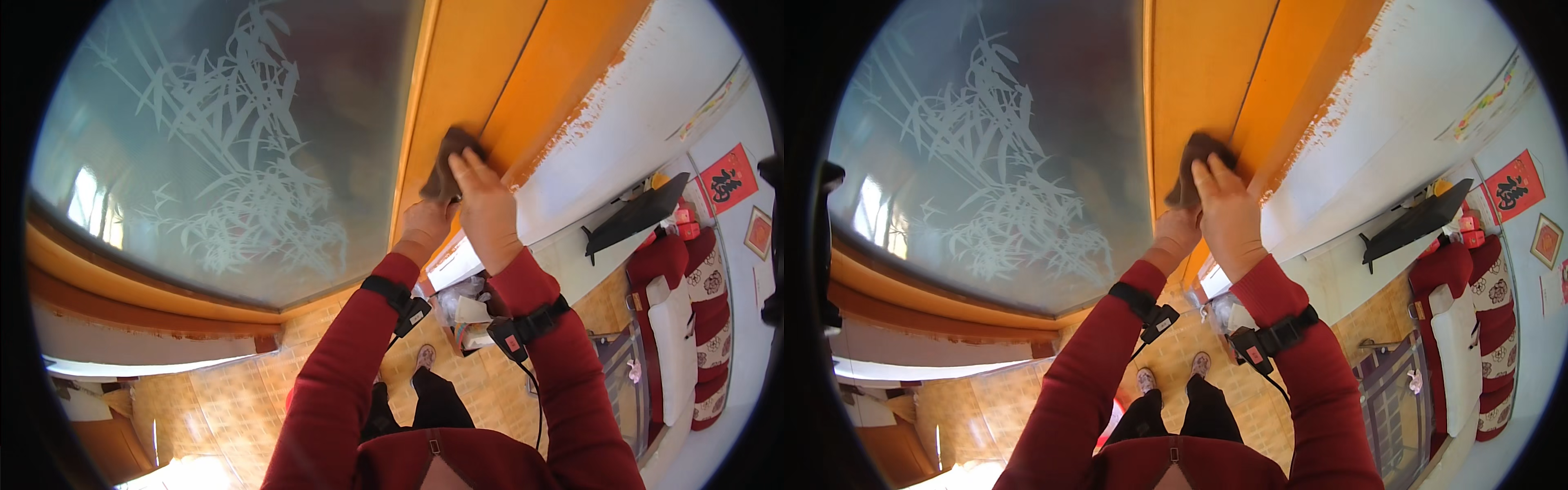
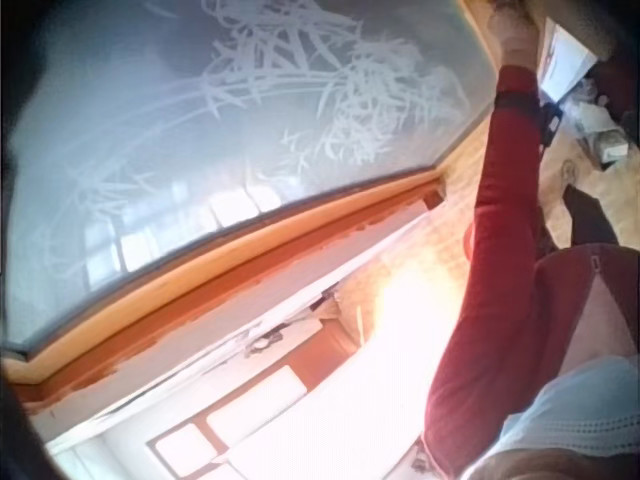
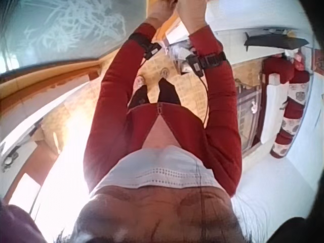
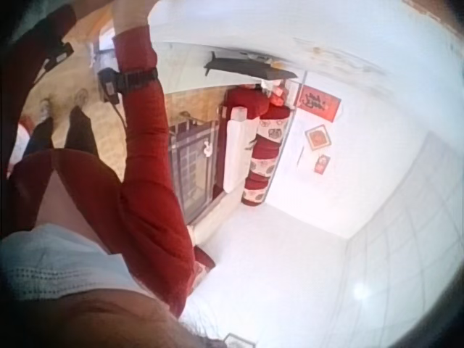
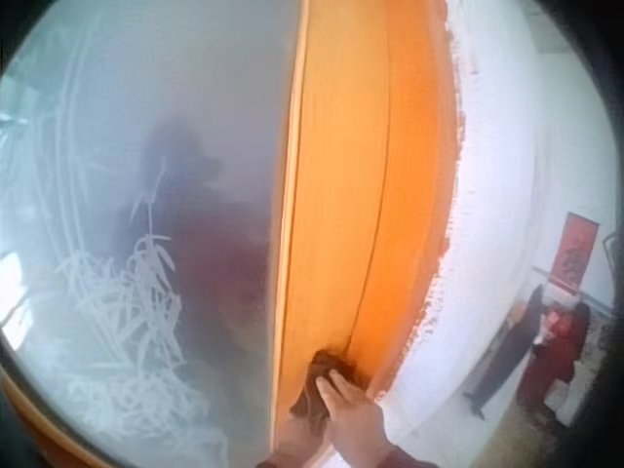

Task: The person cleans a wooden door with a frosted glass panel using a dark cloth and a pink cloth. They wipe the door frame and glass, then move a red basin into a bedroom and place it on a bed before returning to the living room.

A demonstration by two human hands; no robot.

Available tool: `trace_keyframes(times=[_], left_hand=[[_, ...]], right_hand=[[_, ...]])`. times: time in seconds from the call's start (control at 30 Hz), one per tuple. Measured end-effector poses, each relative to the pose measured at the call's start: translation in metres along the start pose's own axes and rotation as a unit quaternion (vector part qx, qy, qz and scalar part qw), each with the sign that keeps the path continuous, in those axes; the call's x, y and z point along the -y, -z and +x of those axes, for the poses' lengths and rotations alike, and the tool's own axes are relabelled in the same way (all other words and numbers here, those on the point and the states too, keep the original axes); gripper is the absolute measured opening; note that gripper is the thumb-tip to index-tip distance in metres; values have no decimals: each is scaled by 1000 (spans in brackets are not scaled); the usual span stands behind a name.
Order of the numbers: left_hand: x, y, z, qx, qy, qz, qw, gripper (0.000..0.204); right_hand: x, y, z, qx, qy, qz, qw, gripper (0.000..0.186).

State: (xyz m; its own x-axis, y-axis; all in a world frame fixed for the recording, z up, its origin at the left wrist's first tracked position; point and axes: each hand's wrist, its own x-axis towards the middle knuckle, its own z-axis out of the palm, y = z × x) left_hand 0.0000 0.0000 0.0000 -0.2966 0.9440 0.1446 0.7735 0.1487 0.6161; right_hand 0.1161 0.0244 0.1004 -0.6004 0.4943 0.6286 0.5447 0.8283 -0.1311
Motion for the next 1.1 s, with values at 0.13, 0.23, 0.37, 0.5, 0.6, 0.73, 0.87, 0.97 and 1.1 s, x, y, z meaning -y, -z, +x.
trace_keyframes(times=[0.13, 0.23, 0.37, 0.5, 0.6, 0.73, 0.87, 0.97, 1.1], left_hand=[[2, 10, -22, -105, -63, -35, 992, 34], [9, 4, -47, -226, -98, -61, 967, 35], [25, -16, -87, -245, -106, -104, 958, 53], [47, -34, -145, -197, -91, -162, 963, 49], [79, -43, -188, -104, 14, -263, 959, 45], [139, -45, -261, -47, 24, -180, 982, 35], [188, -46, -351, 81, 117, -115, 983, 25], [209, -46, -403, 134, 123, -72, 981, 21], [219, -48, -437, 134, 185, -82, 970, 19]], right_hand=[[15, 20, 26, -193, -35, 150, 969, 50], [34, -6, 30, -229, -75, 239, 940, 46], [52, -58, 12, -180, -186, 249, 933, 44], [59, -80, -17, -98, -188, 191, 958, 40], [64, -79, -56, -33, -24, 167, 985, 46], [89, -91, -134, -2, -142, 323, 936, 48], [57, -122, -135, -103, -566, 581, 576, 39], [40, -147, -89, -158, -478, 691, 518, 38], [40, -153, -59, -195, -356, 840, 360, 28]])
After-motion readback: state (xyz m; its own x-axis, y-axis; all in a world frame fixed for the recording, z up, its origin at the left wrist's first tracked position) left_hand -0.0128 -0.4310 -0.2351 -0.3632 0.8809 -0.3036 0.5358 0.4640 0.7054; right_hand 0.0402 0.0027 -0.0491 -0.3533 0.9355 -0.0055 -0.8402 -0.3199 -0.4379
